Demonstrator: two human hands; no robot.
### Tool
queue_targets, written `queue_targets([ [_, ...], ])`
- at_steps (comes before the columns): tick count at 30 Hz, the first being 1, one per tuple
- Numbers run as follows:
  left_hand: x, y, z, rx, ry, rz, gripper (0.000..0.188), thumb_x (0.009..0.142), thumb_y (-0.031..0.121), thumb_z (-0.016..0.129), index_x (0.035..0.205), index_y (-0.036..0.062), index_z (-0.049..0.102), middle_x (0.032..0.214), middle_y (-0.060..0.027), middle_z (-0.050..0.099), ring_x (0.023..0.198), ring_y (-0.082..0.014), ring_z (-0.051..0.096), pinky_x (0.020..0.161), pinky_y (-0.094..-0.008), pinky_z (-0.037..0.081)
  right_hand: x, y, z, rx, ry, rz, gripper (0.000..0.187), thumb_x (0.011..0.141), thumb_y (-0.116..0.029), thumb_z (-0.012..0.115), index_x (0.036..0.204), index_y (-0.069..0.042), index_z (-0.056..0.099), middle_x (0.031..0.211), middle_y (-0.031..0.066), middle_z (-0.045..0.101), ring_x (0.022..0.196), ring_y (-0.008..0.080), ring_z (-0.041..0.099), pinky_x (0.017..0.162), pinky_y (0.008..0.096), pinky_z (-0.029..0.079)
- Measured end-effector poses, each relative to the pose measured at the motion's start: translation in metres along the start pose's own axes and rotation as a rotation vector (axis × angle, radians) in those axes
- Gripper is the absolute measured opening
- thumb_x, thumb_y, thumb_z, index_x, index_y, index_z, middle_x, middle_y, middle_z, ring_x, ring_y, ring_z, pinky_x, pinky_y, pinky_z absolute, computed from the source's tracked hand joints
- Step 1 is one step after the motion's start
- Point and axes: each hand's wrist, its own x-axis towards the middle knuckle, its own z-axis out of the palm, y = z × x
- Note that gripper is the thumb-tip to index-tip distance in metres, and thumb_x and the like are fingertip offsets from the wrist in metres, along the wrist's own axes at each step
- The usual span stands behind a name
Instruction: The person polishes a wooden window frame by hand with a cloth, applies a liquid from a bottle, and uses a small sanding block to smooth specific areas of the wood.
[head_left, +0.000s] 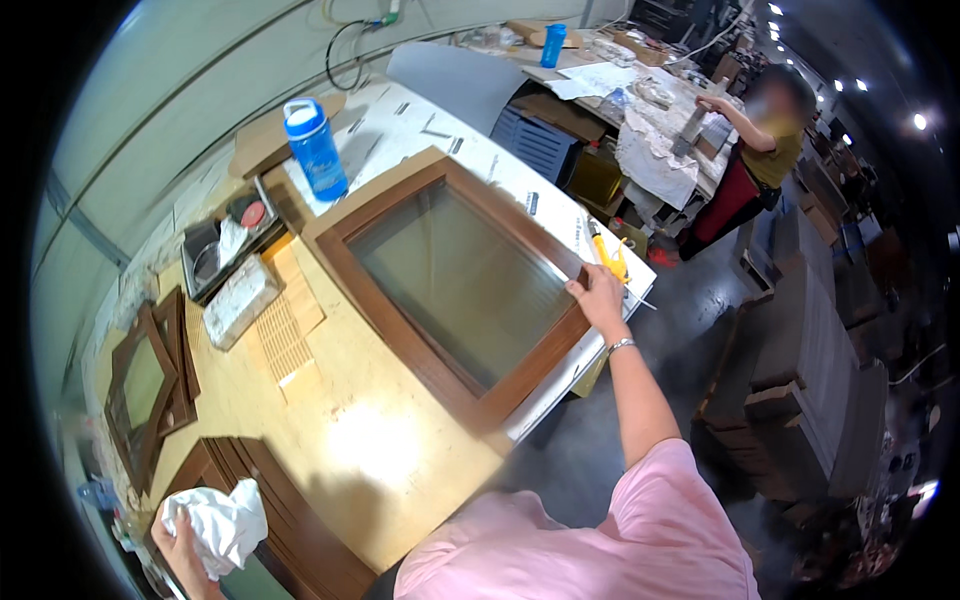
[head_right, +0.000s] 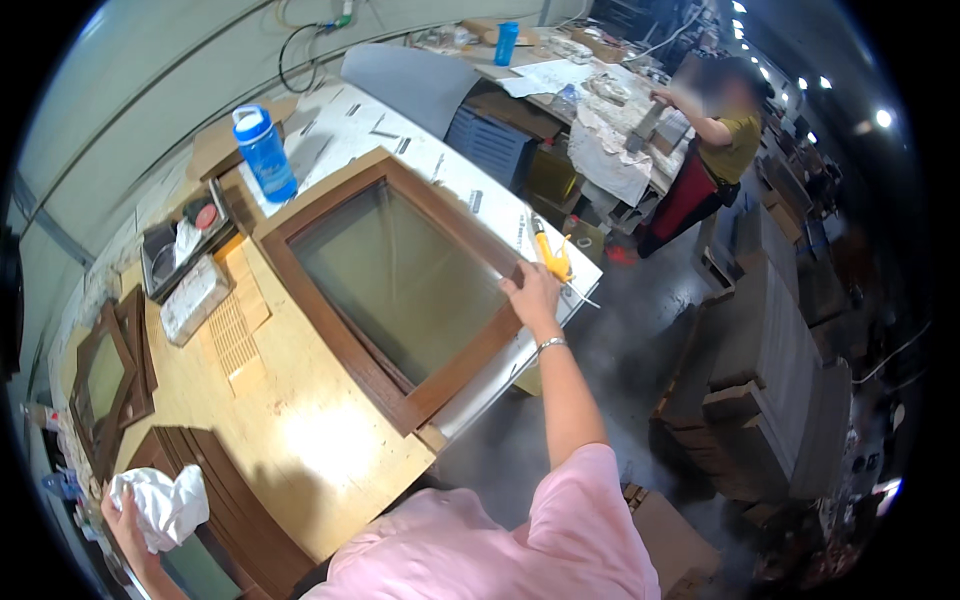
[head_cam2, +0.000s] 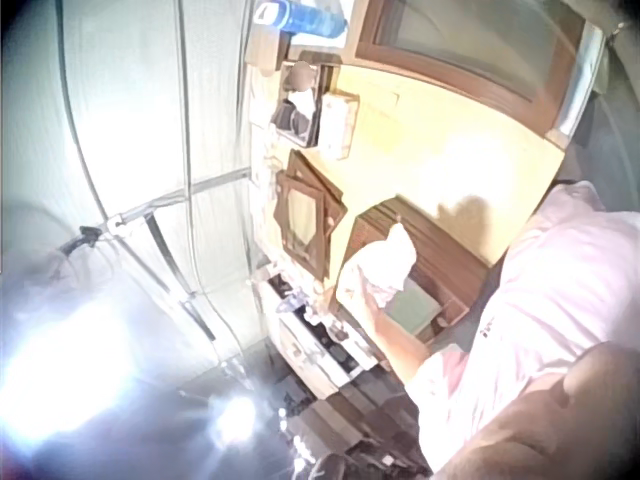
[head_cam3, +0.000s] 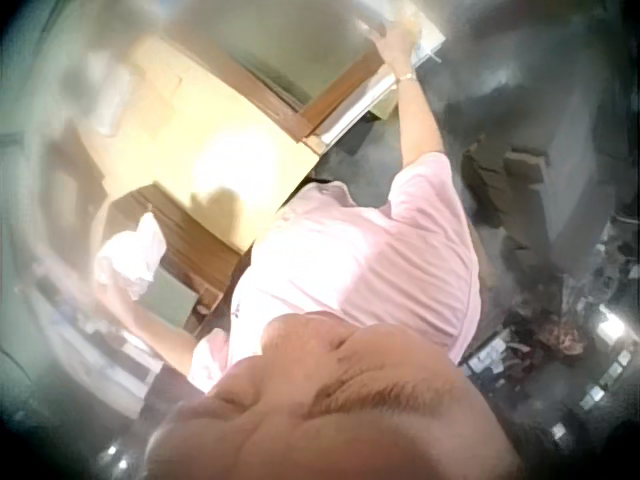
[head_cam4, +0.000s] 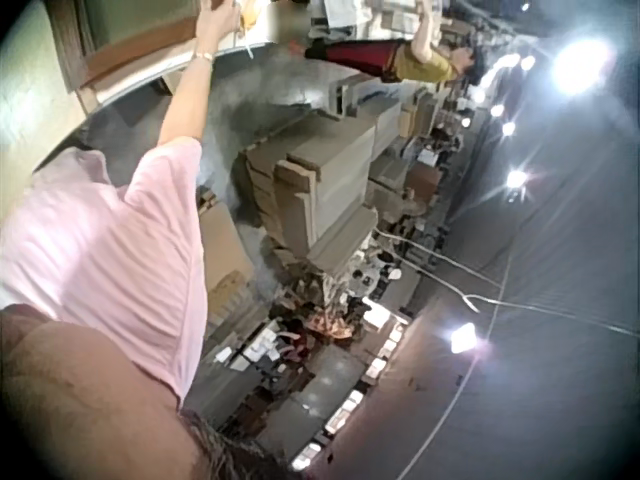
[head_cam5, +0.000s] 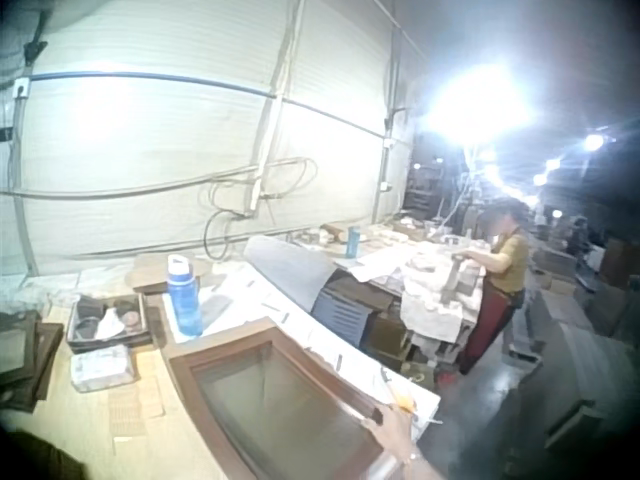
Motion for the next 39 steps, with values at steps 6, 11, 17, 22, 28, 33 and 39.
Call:
queue_targets([
  [6,-0.024,-0.048,-0.153,-0.006,0.331,-0.098,0.034,0.098,0.034,0.063,0.111,0.0024,0.065,0.092,-0.0033,0.068,0.078,-0.0149,0.066,0.071,-0.0279,0.053,0.017,0.007,-0.024,0.064,-0.115,0.101,0.057,0.082,-0.030,0.079,0.127,0.001,0.063,0.113,0.0242,0.069,0.107,0.0383,0.066,0.092,0.0423,0.051],
  [11,-0.044,-0.044,-0.118,-0.088,0.106,0.127,0.047,0.095,0.026,0.064,0.133,0.0000,0.053,0.121,-0.0131,0.063,0.111,-0.0239,0.062,0.096,-0.0374,0.050,-0.002,-0.032,-0.010,-0.156,0.110,-0.048,0.052,0.085,-0.026,0.074,0.129,-0.002,0.060,0.124,0.0211,0.061,0.119,0.0378,0.056,0.101,0.0468,0.044],
  [17,-0.053,-0.030,-0.025,1.175,-0.655,0.884,0.061,0.066,0.012,0.075,0.125,0.0248,0.068,0.140,-0.0097,0.058,0.119,-0.0298,0.057,0.102,-0.0501,0.044,-0.101,-0.169,-0.007,0.287,0.082,-0.345,0.032,0.081,-0.011,0.075,0.109,0.002,0.066,0.122,0.0199,0.059,0.116,0.0363,0.056,0.100,0.0422,0.046],
  [22,0.011,-0.108,-0.259,0.974,0.487,0.062,0.032,0.087,-0.005,0.049,0.112,-0.0035,0.068,0.105,-0.0190,0.071,0.095,-0.0278,0.069,0.086,-0.0377,0.052,-0.238,-0.315,0.006,0.471,-0.237,-0.531,0.029,0.083,-0.014,0.073,0.107,0.000,0.067,0.109,0.0210,0.064,0.109,0.0350,0.061,0.100,0.0416,0.047],
  [28,-0.009,-0.047,-0.070,0.527,-0.098,0.767,0.048,0.083,0.008,0.066,0.131,0.0015,0.058,0.118,-0.0203,0.064,0.111,-0.0332,0.061,0.097,-0.0404,0.049,-0.359,-0.447,0.022,0.686,-0.754,-0.269,0.041,0.091,-0.028,0.065,0.113,0.007,0.062,0.123,0.0277,0.063,0.116,0.0404,0.060,0.099,0.0455,0.048],
  [33,0.047,-0.095,-0.075,0.813,-0.237,1.013,0.033,0.078,0.010,0.071,0.111,0.0082,0.070,0.126,-0.0115,0.064,0.109,-0.0311,0.060,0.093,-0.0450,0.048,-0.422,-0.503,0.004,0.228,-0.542,-0.418,0.051,0.095,-0.028,0.060,0.126,0.010,0.048,0.118,0.0309,0.060,0.107,0.0461,0.061,0.093,0.0508,0.050],
  [39,0.051,-0.101,-0.069,0.713,-0.016,0.814,0.031,0.073,-0.001,0.062,0.104,0.0016,0.066,0.089,-0.0230,0.068,0.089,-0.0416,0.063,0.076,-0.0532,0.050,-0.419,-0.498,0.013,0.222,-0.467,-0.414,0.042,0.096,-0.024,0.056,0.121,0.009,0.048,0.116,0.0312,0.060,0.104,0.0474,0.061,0.089,0.0528,0.050],
])
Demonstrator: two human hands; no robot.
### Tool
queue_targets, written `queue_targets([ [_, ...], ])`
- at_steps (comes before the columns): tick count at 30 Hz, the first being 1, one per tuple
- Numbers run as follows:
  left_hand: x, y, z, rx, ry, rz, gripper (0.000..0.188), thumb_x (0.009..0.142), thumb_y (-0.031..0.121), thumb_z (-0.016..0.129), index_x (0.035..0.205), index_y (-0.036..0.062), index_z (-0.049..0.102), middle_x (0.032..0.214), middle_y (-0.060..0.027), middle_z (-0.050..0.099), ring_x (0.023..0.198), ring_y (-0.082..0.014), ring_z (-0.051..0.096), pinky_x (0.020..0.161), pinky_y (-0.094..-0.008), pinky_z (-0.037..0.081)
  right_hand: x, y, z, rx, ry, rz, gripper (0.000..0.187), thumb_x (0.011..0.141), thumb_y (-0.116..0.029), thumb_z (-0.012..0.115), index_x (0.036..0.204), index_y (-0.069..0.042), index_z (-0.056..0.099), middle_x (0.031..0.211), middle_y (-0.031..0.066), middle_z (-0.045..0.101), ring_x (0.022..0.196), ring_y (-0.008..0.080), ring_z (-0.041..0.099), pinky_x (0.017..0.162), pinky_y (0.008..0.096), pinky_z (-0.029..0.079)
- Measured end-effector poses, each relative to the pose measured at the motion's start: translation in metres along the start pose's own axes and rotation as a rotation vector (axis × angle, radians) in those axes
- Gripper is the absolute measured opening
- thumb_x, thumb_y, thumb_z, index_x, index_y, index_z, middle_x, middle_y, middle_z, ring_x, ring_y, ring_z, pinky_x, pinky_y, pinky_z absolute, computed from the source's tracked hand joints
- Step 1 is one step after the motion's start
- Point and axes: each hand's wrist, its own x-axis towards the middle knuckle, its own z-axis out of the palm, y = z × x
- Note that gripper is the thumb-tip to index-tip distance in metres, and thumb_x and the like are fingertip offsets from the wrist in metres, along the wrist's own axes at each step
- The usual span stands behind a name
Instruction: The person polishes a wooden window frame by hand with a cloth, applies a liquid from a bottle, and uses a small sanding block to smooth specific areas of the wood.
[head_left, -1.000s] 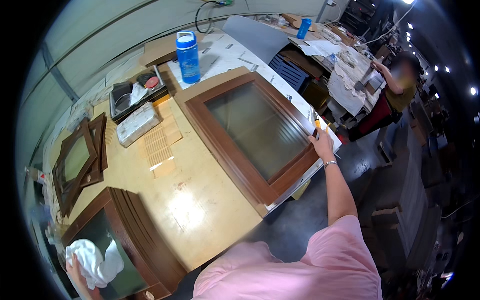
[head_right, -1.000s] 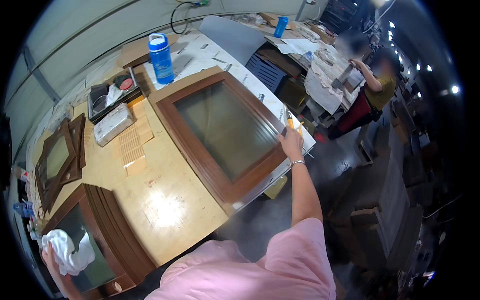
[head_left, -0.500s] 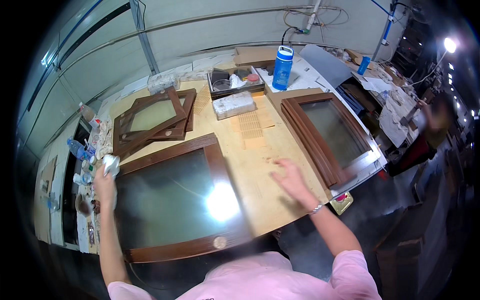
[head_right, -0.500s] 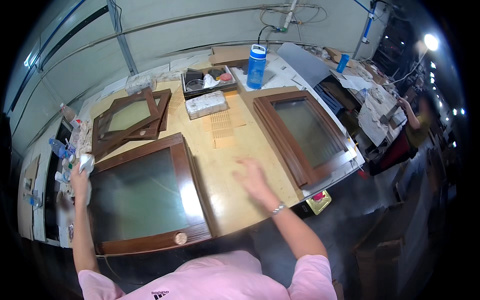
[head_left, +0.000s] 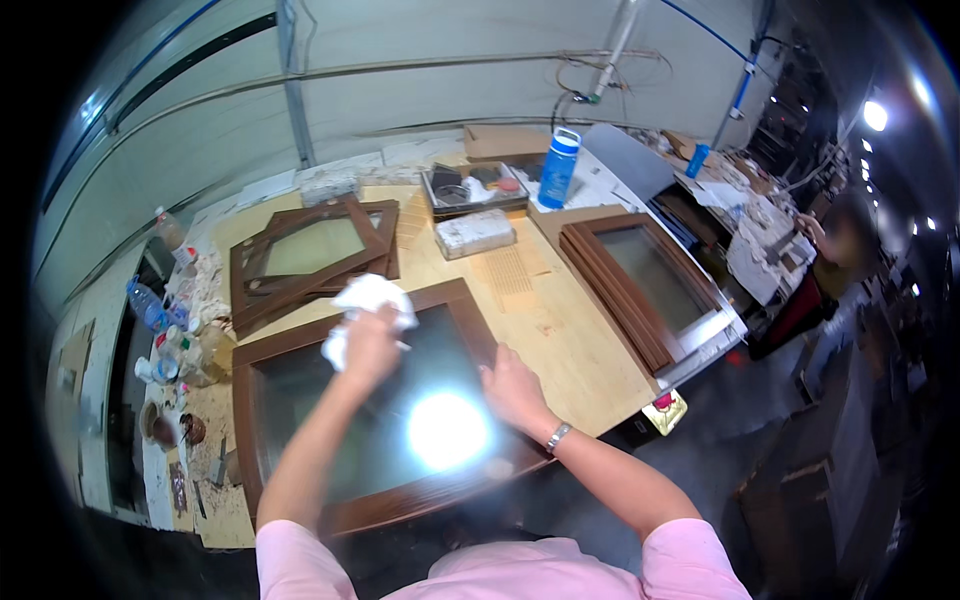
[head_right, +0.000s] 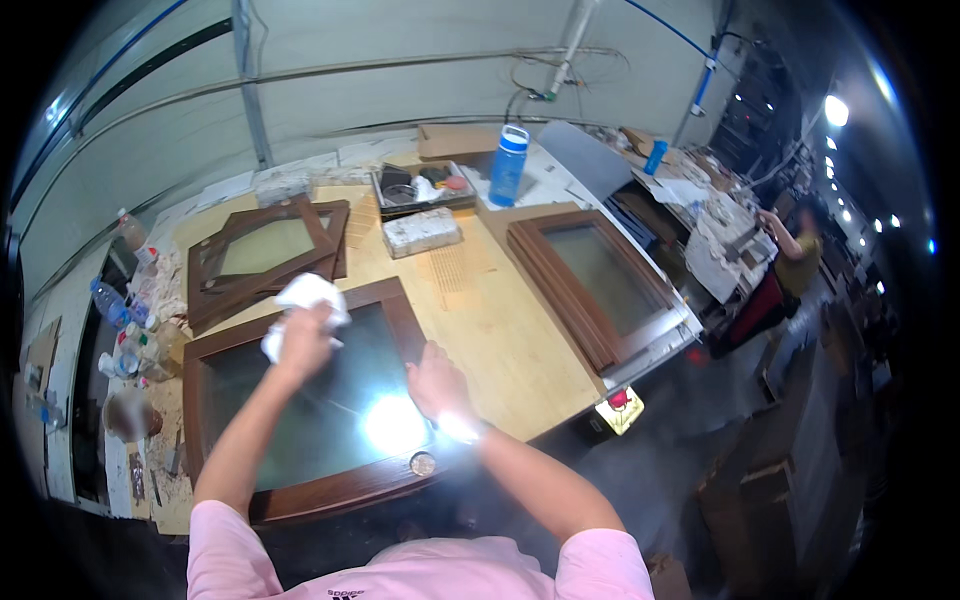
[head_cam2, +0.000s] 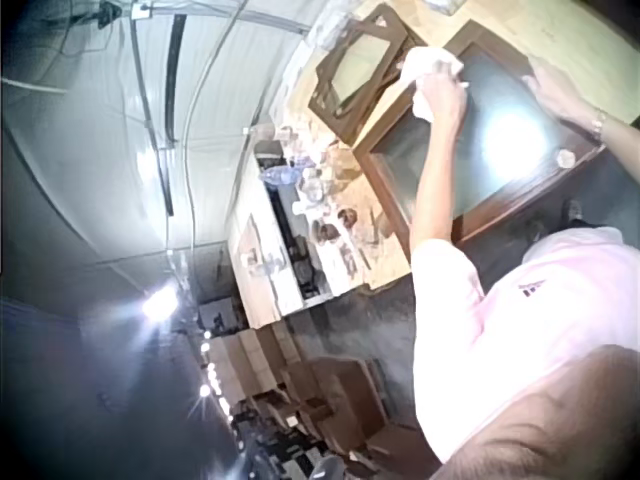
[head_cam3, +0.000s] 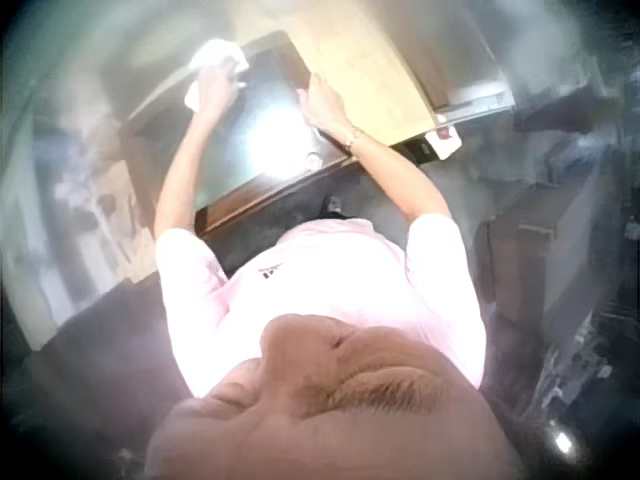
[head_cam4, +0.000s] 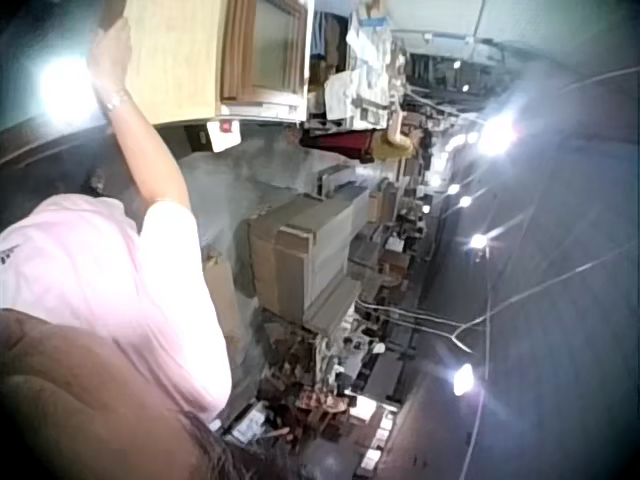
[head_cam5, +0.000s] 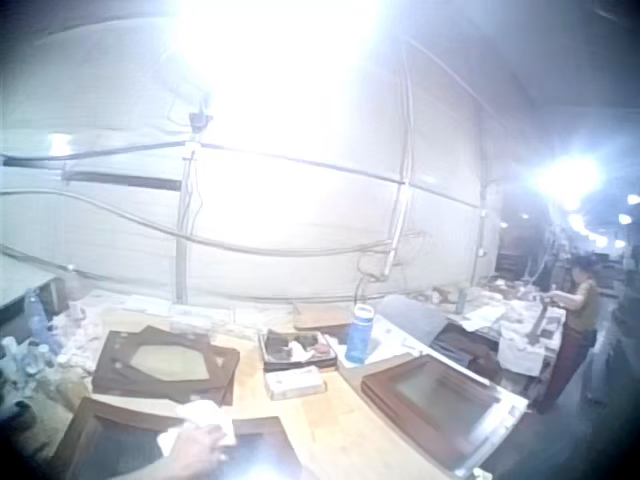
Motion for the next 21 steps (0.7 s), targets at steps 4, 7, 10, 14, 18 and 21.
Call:
queue_targets([
  [4,-0.027,0.114,-0.032,-0.242,-0.201,0.313,0.044,0.072,0.006,0.070,0.116,0.0073,0.066,0.128,-0.0099,0.064,0.104,-0.0339,0.060,0.089,-0.0471,0.049,0.010,0.031,0.012,-0.014,0.040,-0.142,0.046,0.089,-0.026,0.063,0.122,0.004,0.050,0.113,0.0270,0.062,0.104,0.0452,0.062,0.086,0.0513,0.051],
  [7,-0.058,0.136,-0.078,-0.300,-0.285,0.356,0.056,0.074,0.017,0.077,0.127,0.0110,0.061,0.137,-0.0089,0.058,0.108,-0.0338,0.059,0.094,-0.0473,0.048,0.003,0.025,0.012,0.463,0.076,-0.178,0.043,0.085,-0.029,0.069,0.121,-0.007,0.058,0.111,0.0221,0.065,0.103,0.0422,0.064,0.085,0.0479,0.051],
  [10,-0.086,0.118,-0.126,-0.306,-0.135,0.273,0.054,0.077,0.018,0.077,0.128,0.0086,0.063,0.139,-0.0122,0.057,0.121,-0.0340,0.057,0.100,-0.0454,0.045,0.012,0.028,0.014,0.257,0.163,-0.160,0.037,0.089,-0.016,0.062,0.123,-0.002,0.057,0.113,0.0225,0.064,0.106,0.0393,0.063,0.088,0.0437,0.050],
  [14,-0.150,0.033,-0.204,-0.383,0.317,-0.292,0.034,0.083,0.002,0.069,0.117,0.0032,0.068,0.121,-0.0129,0.068,0.115,-0.0273,0.062,0.101,-0.0376,0.048,-0.014,0.014,-0.024,0.370,0.309,-0.432,0.056,0.085,-0.017,0.070,0.135,0.000,0.055,0.137,0.0225,0.052,0.127,0.0393,0.050,0.107,0.0459,0.040],
  [18,-0.326,-0.109,-0.223,0.071,0.590,-0.968,0.025,0.091,0.008,0.064,0.114,-0.0003,0.067,0.105,-0.0167,0.071,0.092,-0.0275,0.070,0.080,-0.0388,0.054,-0.070,-0.046,-0.031,0.068,-0.170,-0.770,0.077,0.071,-0.033,0.083,0.138,-0.008,0.055,0.144,0.0242,0.045,0.131,0.0440,0.043,0.111,0.0505,0.034],
  [21,-0.392,-0.124,-0.177,0.222,0.148,-1.084,0.027,0.091,0.019,0.062,0.111,0.0013,0.068,0.103,-0.0249,0.069,0.096,-0.0381,0.068,0.080,-0.0440,0.054,-0.108,-0.072,-0.026,-0.232,-0.286,-0.915,0.090,0.063,-0.050,0.087,0.139,-0.015,0.055,0.145,0.0266,0.041,0.131,0.0456,0.041,0.108,0.0532,0.035],
])
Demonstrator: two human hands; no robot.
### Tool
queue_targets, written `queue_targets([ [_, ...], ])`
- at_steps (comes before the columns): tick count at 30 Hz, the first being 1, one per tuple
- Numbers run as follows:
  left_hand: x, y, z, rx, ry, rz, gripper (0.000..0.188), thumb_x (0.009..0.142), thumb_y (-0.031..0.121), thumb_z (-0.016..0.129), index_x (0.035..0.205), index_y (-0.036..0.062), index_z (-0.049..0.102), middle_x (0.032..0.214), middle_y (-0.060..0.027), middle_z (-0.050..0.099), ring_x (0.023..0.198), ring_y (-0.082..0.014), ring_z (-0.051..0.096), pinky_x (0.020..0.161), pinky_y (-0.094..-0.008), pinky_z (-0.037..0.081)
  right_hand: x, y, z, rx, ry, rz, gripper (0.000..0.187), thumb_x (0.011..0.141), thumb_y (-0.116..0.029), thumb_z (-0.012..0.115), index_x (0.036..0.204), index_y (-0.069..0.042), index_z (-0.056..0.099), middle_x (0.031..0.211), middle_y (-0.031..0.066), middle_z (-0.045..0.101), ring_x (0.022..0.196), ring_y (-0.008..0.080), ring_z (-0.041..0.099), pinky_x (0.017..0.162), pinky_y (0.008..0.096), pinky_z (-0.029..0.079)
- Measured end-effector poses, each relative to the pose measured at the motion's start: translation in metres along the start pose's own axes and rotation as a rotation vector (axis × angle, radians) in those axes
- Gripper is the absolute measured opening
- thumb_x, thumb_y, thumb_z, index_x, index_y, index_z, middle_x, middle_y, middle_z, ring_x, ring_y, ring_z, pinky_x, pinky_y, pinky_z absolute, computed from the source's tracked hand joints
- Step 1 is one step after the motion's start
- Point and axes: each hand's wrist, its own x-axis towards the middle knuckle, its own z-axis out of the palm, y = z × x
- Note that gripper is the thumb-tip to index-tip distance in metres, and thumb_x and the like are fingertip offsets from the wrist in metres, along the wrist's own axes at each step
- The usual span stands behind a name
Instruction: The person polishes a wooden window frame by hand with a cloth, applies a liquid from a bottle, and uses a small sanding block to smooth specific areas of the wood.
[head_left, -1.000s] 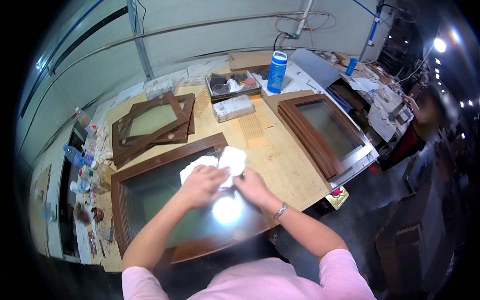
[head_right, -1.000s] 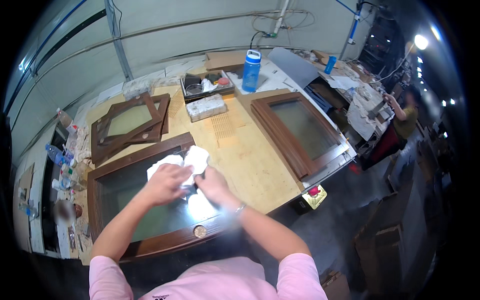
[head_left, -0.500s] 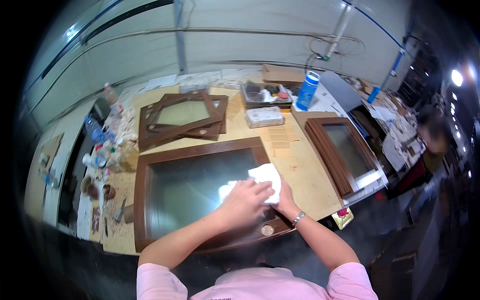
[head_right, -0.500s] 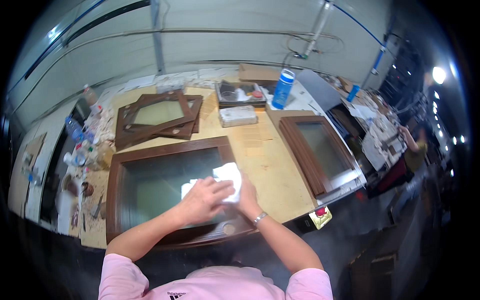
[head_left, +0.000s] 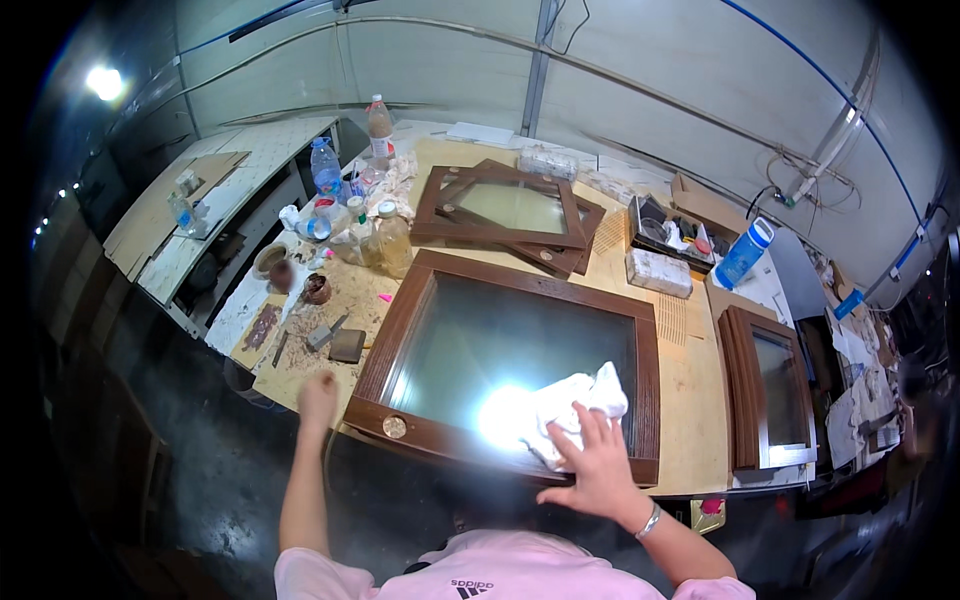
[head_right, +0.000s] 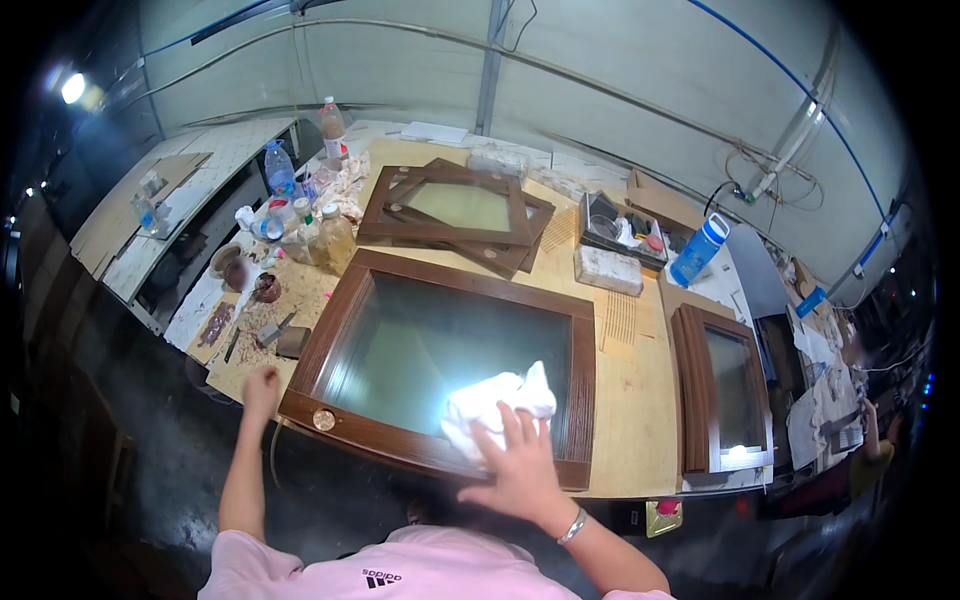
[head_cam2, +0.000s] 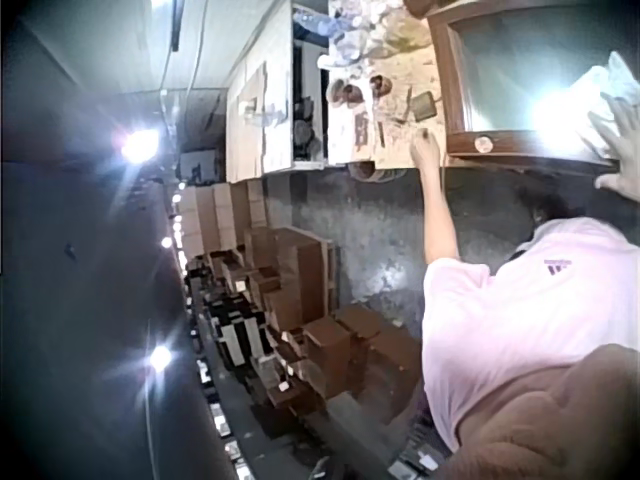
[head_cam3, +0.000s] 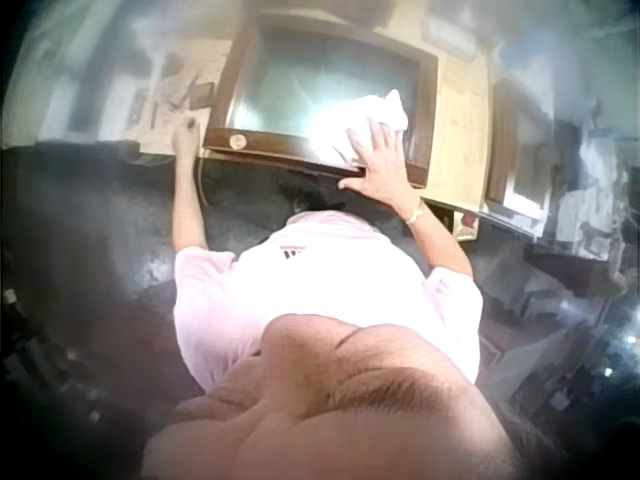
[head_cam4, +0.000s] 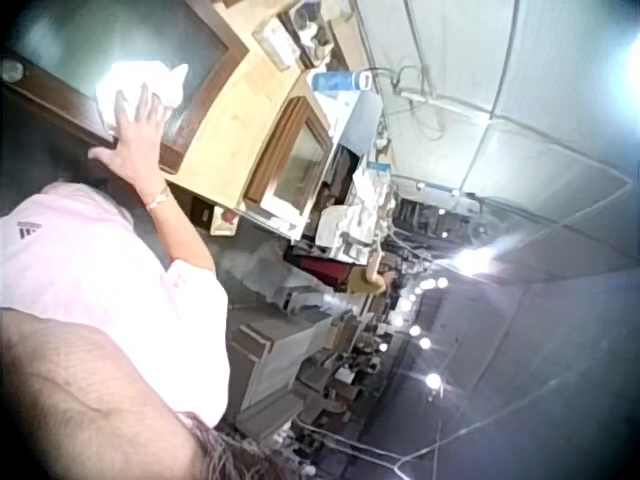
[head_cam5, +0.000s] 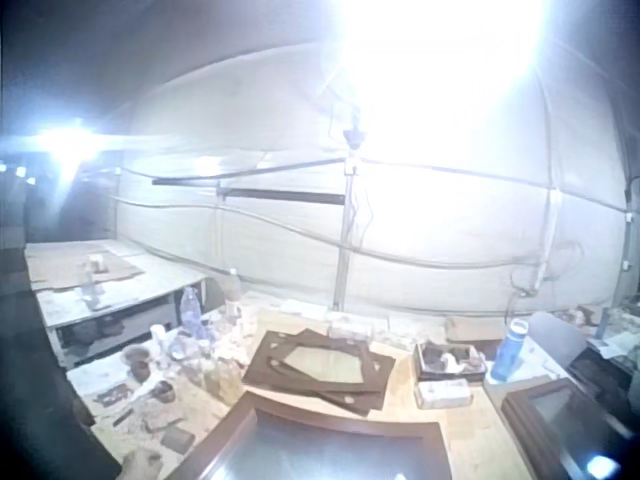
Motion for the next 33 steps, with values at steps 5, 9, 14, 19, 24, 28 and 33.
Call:
queue_targets([
  [5,-0.001,0.041,0.072,-0.328,-0.057,0.234,0.026,0.090,0.022,0.060,0.101,-0.0010,0.065,0.097,-0.0226,0.067,0.094,-0.0439,0.062,0.080,-0.0501,0.050,-0.011,0.008,0.014,-0.090,0.121,-0.003,0.085,0.054,-0.027,0.092,0.131,-0.019,0.058,0.123,0.0192,0.052,0.105,0.0354,0.055,0.086,0.0471,0.045],
  [9,0.023,0.034,0.113,-0.623,-0.136,0.152,0.028,0.088,0.025,0.064,0.103,0.0010,0.065,0.100,-0.0249,0.066,0.095,-0.0440,0.062,0.081,-0.0483,0.049,-0.015,0.005,0.019,-0.070,0.145,0.039,0.075,0.058,-0.022,0.089,0.128,-0.019,0.060,0.111,0.0164,0.057,0.099,0.0342,0.057,0.080,0.0456,0.045],
  [14,0.106,-0.094,0.067,-0.925,-0.223,0.048,0.038,0.083,0.011,0.063,0.119,-0.0008,0.061,0.116,-0.0207,0.068,0.100,-0.0264,0.069,0.079,-0.0339,0.053,0.004,-0.027,0.025,0.016,0.270,-0.046,0.065,0.065,-0.013,0.079,0.127,-0.019,0.061,0.102,0.0153,0.057,0.090,0.0326,0.057,0.075,0.0421,0.043],
  [19,0.073,0.081,0.010,-0.836,-0.317,0.086,0.042,0.073,-0.007,0.053,0.114,-0.0016,0.058,0.081,-0.0034,0.057,0.072,-0.0112,0.058,0.061,-0.0241,0.045,-0.030,-0.011,0.031,-0.112,0.332,0.050,0.064,0.067,-0.005,0.071,0.130,-0.017,0.061,0.098,0.0147,0.057,0.087,0.0321,0.057,0.072,0.0409,0.042],
  [24,0.009,0.135,-0.032,-1.156,-0.094,-0.055,0.021,0.083,0.000,0.060,0.104,0.0016,0.058,0.073,0.0002,0.054,0.057,-0.0092,0.052,0.050,-0.0244,0.040,-0.038,-0.001,0.035,-0.086,0.355,0.045,0.047,0.080,-0.013,0.069,0.126,-0.015,0.062,0.096,0.0149,0.056,0.088,0.0318,0.055,0.072,0.0423,0.041],
  [28,-0.061,0.055,-0.072,-0.717,-0.376,-0.204,0.022,0.093,0.021,0.067,0.100,0.0027,0.057,0.064,-0.0039,0.056,0.055,-0.0130,0.060,0.048,-0.0292,0.044,-0.036,0.000,0.036,-0.081,0.365,0.004,0.042,0.086,-0.022,0.069,0.125,-0.010,0.060,0.097,0.0152,0.056,0.087,0.0320,0.055,0.073,0.0426,0.041],
  [33,-0.185,0.049,-0.123,0.448,-0.269,-0.194,0.031,0.086,0.015,0.072,0.106,-0.0017,0.057,0.099,-0.0174,0.065,0.095,-0.0375,0.065,0.084,-0.0476,0.051,-0.037,0.003,0.042,-0.084,0.334,-0.038,0.054,0.076,-0.011,0.067,0.129,-0.007,0.056,0.104,0.0169,0.056,0.094,0.0309,0.056,0.081,0.0447,0.044],
])
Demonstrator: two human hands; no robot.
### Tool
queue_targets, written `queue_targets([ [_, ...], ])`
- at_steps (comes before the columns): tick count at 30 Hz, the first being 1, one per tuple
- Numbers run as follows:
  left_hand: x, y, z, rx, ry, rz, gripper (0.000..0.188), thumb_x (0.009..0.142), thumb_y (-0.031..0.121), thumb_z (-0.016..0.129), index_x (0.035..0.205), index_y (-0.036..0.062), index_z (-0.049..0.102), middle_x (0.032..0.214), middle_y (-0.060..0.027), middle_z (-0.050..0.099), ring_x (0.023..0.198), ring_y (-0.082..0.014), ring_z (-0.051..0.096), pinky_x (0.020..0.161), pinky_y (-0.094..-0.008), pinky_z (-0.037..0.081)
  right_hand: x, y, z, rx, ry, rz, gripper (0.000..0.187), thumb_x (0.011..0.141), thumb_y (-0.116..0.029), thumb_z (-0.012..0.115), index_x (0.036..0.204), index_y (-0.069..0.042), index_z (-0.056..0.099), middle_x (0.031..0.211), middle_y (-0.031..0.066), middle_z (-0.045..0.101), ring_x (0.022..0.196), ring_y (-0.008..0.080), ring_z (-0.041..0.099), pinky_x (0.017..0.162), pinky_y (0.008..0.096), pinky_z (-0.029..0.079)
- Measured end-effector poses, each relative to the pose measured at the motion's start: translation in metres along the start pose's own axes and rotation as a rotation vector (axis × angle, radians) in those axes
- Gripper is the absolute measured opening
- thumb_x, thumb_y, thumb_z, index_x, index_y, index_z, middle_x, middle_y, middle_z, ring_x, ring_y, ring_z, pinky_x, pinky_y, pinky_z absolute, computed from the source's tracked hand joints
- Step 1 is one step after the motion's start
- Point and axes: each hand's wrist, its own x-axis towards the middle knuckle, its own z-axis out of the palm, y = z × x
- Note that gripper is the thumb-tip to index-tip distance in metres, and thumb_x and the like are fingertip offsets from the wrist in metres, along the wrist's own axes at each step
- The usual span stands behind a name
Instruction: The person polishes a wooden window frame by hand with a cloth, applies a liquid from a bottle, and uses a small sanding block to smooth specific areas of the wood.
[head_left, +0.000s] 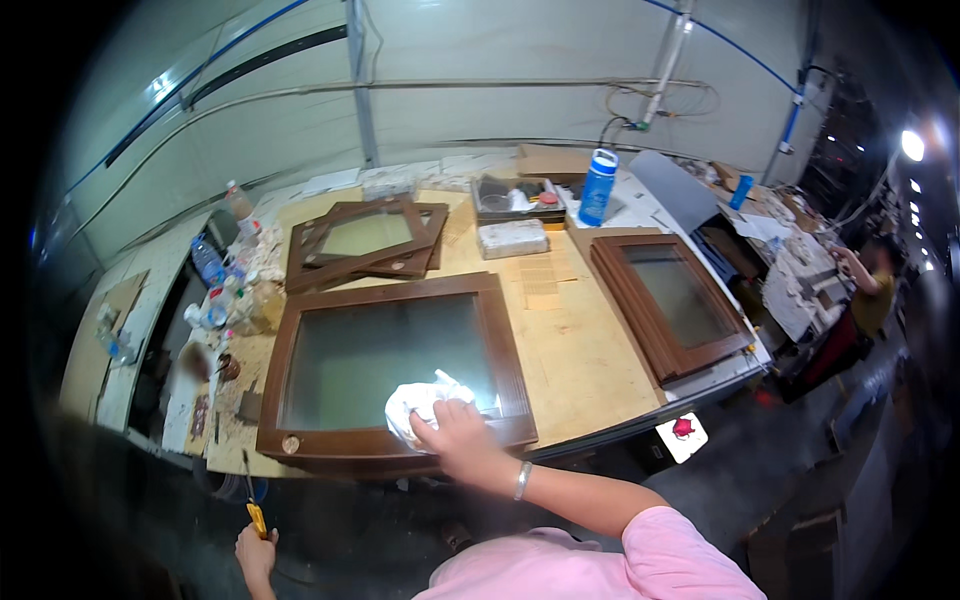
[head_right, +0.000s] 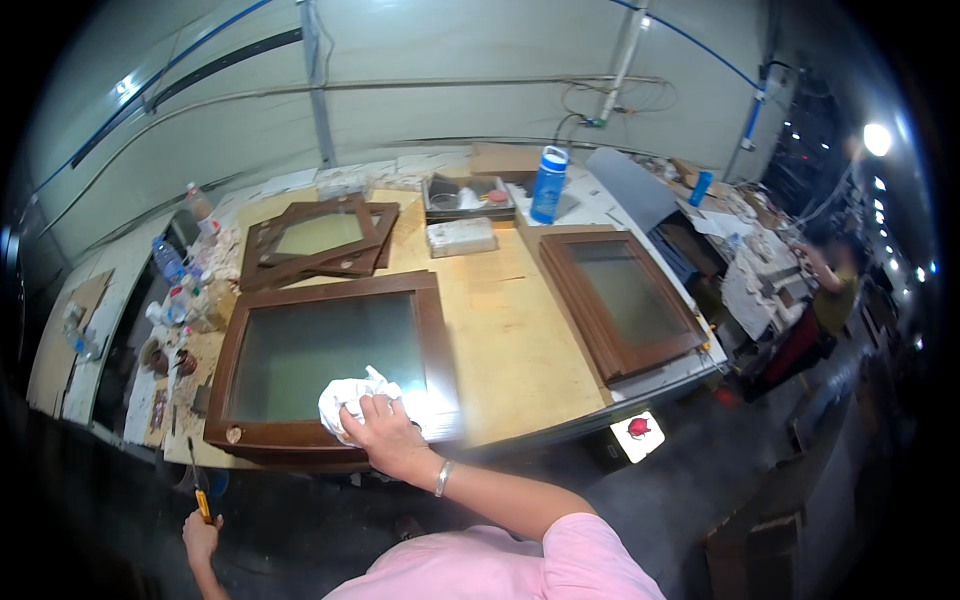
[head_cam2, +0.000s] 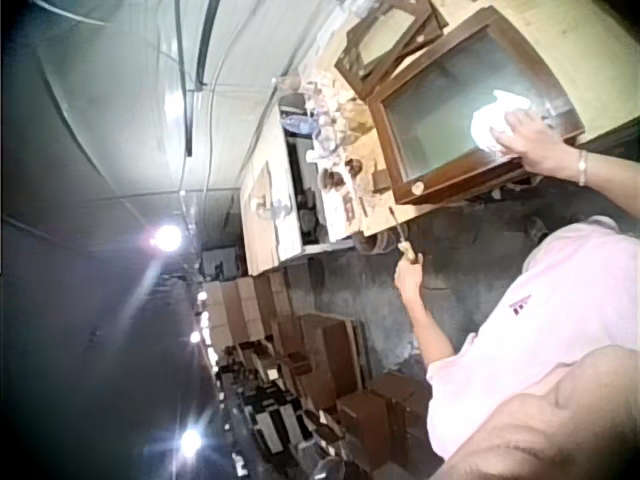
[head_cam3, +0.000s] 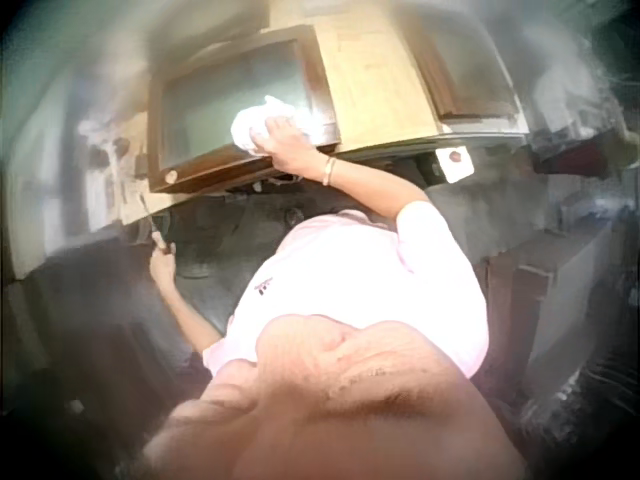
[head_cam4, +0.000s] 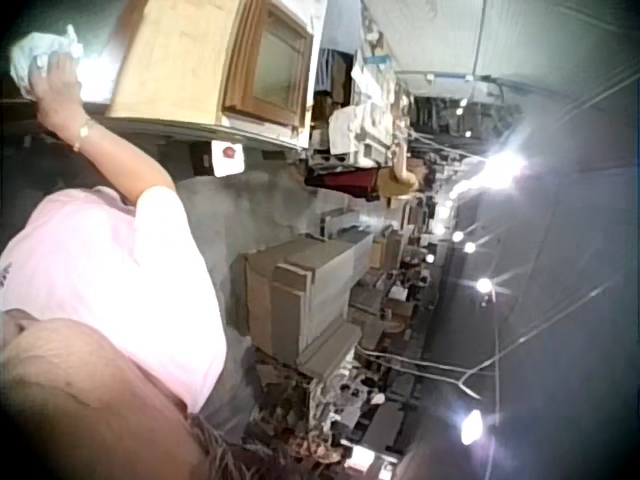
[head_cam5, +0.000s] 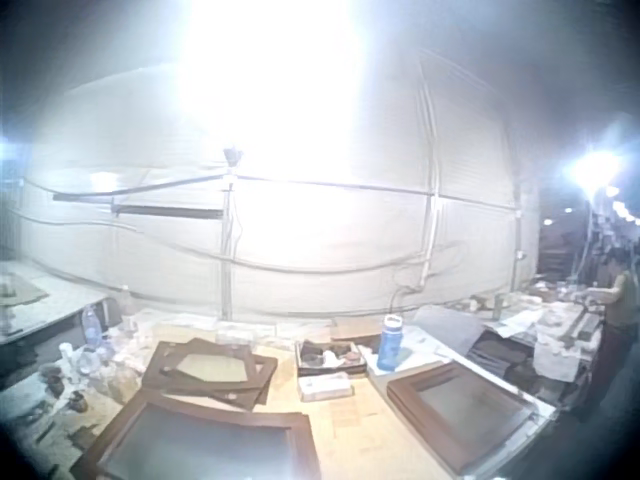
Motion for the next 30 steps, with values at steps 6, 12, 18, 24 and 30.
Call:
queue_targets([
  [6,-0.104,0.039,-0.003,-0.621,0.481,0.283,0.040,0.080,-0.005,0.062,0.119,-0.0014,0.055,0.137,-0.0179,0.052,0.122,-0.0350,0.052,0.101,-0.0393,0.041,0.001,0.000,-0.003,0.029,0.036,-0.006,0.049,0.077,-0.009,0.065,0.125,-0.006,0.057,0.103,0.0165,0.056,0.097,0.0309,0.056,0.080,0.0437,0.047],
  [12,-0.156,0.120,-0.020,-0.920,0.032,0.606,0.037,0.080,-0.001,0.066,0.116,0.0018,0.060,0.113,-0.0100,0.067,0.091,-0.0161,0.064,0.080,-0.0280,0.050,-0.001,0.007,0.001,0.079,0.037,-0.046,0.044,0.077,-0.010,0.066,0.121,-0.009,0.057,0.100,0.0158,0.054,0.096,0.0327,0.054,0.081,0.0469,0.044],
  [18,-0.133,0.127,-0.017,-0.973,0.101,0.476,0.044,0.099,0.007,0.056,0.140,0.0028,0.039,0.099,-0.0158,0.069,0.093,-0.0204,0.071,0.085,-0.0344,0.055,0.001,0.013,-0.007,0.103,-0.035,-0.065,0.049,0.070,-0.004,0.068,0.117,-0.010,0.058,0.104,0.0162,0.053,0.100,0.0327,0.053,0.078,0.0446,0.040],
  [24,-0.096,0.107,-0.027,-0.723,-0.022,0.166,0.052,0.091,0.025,0.067,0.135,0.0050,0.048,0.086,-0.0247,0.069,0.086,-0.0476,0.067,0.079,-0.0499,0.052,-0.003,0.009,-0.008,0.046,0.091,-0.087,0.050,0.068,-0.007,0.069,0.117,-0.011,0.059,0.100,0.0175,0.054,0.095,0.0343,0.054,0.076,0.0433,0.042],
  [30,-0.093,0.100,-0.023,-0.538,0.018,0.398,0.053,0.091,0.029,0.066,0.135,0.0061,0.047,0.083,-0.0265,0.068,0.079,-0.0484,0.066,0.070,-0.0526,0.052,-0.004,0.004,-0.010,0.039,0.104,-0.064,0.052,0.065,-0.004,0.071,0.116,-0.012,0.060,0.099,0.0160,0.054,0.095,0.0340,0.054,0.076,0.0433,0.043],
])
